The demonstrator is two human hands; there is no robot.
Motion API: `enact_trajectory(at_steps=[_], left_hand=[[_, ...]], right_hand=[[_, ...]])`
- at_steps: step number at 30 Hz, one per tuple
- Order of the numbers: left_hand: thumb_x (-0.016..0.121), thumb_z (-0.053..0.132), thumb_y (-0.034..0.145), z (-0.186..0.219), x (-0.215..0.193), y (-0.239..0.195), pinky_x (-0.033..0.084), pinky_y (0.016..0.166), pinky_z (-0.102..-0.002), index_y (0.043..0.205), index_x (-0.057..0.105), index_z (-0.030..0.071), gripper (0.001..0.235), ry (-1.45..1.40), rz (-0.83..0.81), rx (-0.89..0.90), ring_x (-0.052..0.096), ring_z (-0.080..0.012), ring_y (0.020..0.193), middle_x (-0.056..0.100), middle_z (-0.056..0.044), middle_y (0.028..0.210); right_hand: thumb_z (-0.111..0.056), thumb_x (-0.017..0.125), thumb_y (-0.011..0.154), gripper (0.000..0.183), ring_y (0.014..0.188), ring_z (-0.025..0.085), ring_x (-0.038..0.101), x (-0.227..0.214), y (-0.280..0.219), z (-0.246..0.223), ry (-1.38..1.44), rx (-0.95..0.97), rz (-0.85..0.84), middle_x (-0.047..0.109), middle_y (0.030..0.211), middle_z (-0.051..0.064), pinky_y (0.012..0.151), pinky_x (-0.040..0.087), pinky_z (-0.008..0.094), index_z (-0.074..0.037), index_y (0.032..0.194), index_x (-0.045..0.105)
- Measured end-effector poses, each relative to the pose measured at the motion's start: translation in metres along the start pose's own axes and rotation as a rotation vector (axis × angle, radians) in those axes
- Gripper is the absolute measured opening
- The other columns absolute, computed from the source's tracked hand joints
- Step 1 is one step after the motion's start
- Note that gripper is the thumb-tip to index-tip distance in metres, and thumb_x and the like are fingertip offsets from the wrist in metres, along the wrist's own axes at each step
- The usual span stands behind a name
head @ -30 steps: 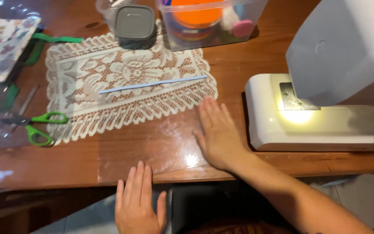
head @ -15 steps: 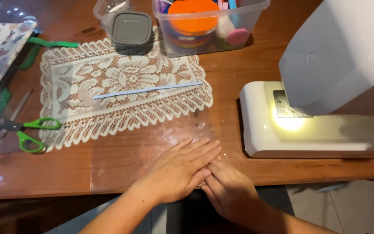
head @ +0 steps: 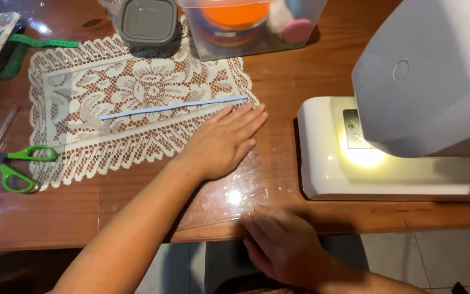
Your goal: Cutting a strip of plastic and threading a ribbon through a sewing machine.
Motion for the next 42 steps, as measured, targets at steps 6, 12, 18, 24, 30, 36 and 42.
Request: enact_trajectory(at_steps=[6,12,18,24,30,36,42], left_hand=[[0.031,0.035,0.109,-0.001,-0.001,0.000,0.012,0.126,-0.044,0.161,0.029,0.009,0.058,0.008,0.014,0.007,0.024,-0.0253,0.156,0.028,-0.009,0.168],[0.027,0.037,0.110,-0.002,0.001,0.001,0.009,0.126,-0.042,0.162,0.024,0.010,0.059,0.006,-0.035,-0.018,0.019,-0.0227,0.156,0.024,-0.007,0.169],[0.046,0.028,0.107,0.010,-0.015,-0.011,0.025,0.124,-0.045,0.156,0.039,0.005,0.055,0.126,0.173,-0.059,0.039,-0.0272,0.150,0.042,-0.011,0.162],[0.046,0.038,0.103,0.083,-0.010,-0.062,0.019,0.124,-0.054,0.144,0.055,0.003,0.054,-0.059,0.038,-0.137,0.037,-0.0378,0.148,0.050,-0.018,0.153],[0.065,0.024,0.095,0.112,-0.020,-0.087,0.030,0.119,-0.061,0.140,0.056,0.002,0.051,-0.149,0.180,-0.099,0.047,-0.0412,0.139,0.059,-0.017,0.140],[0.062,0.034,0.096,0.092,-0.036,-0.082,0.037,0.113,-0.055,0.135,0.056,0.002,0.051,-0.282,0.170,-0.171,0.054,-0.0389,0.131,0.056,-0.017,0.146],[0.063,0.031,0.095,0.103,-0.020,-0.094,0.029,0.120,-0.053,0.147,0.049,0.001,0.061,-0.131,0.181,-0.224,0.043,-0.0346,0.146,0.048,-0.016,0.156]], right_hand=[[-0.041,0.070,0.093,0.062,0.121,0.046,0.059,0.011,0.022,0.029,0.111,0.163,-0.136,0.062,0.133,0.027,0.110,0.043,0.056,0.007,0.130,0.058],[-0.038,0.071,0.092,0.058,0.118,0.037,0.061,-0.006,-0.003,0.014,0.025,0.108,-0.082,0.063,0.129,0.019,0.108,0.045,0.056,0.005,0.130,0.059],[-0.018,0.071,0.093,0.033,0.102,0.035,0.068,-0.019,-0.008,0.015,0.043,0.063,-0.022,0.069,0.116,0.016,0.094,0.056,0.048,0.004,0.118,0.067],[-0.009,0.061,0.096,0.023,0.089,0.028,0.066,-0.029,-0.014,0.039,0.083,0.244,0.024,0.068,0.101,0.010,0.086,0.050,0.039,-0.002,0.117,0.067],[-0.011,0.058,0.096,0.029,0.113,0.023,0.074,-0.019,-0.027,0.063,0.171,0.486,-0.049,0.075,0.123,0.012,0.086,0.060,0.031,-0.005,0.121,0.069],[-0.020,0.053,0.098,0.047,0.028,0.018,0.036,0.026,-0.055,0.075,1.179,1.453,-0.301,0.057,0.045,0.017,0.029,0.030,0.028,-0.008,0.143,0.060],[-0.023,0.055,0.089,0.064,0.029,0.016,0.035,0.021,-0.054,0.072,1.318,1.569,-0.164,0.055,0.047,0.015,0.028,0.015,0.027,-0.003,0.150,0.052]])
Point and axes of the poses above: each hand's wrist, its own y-axis towards the middle knuckle, its own x-axis out of the palm, z = x × y, the point moved 8 cm from there along y, towards the middle knuckle
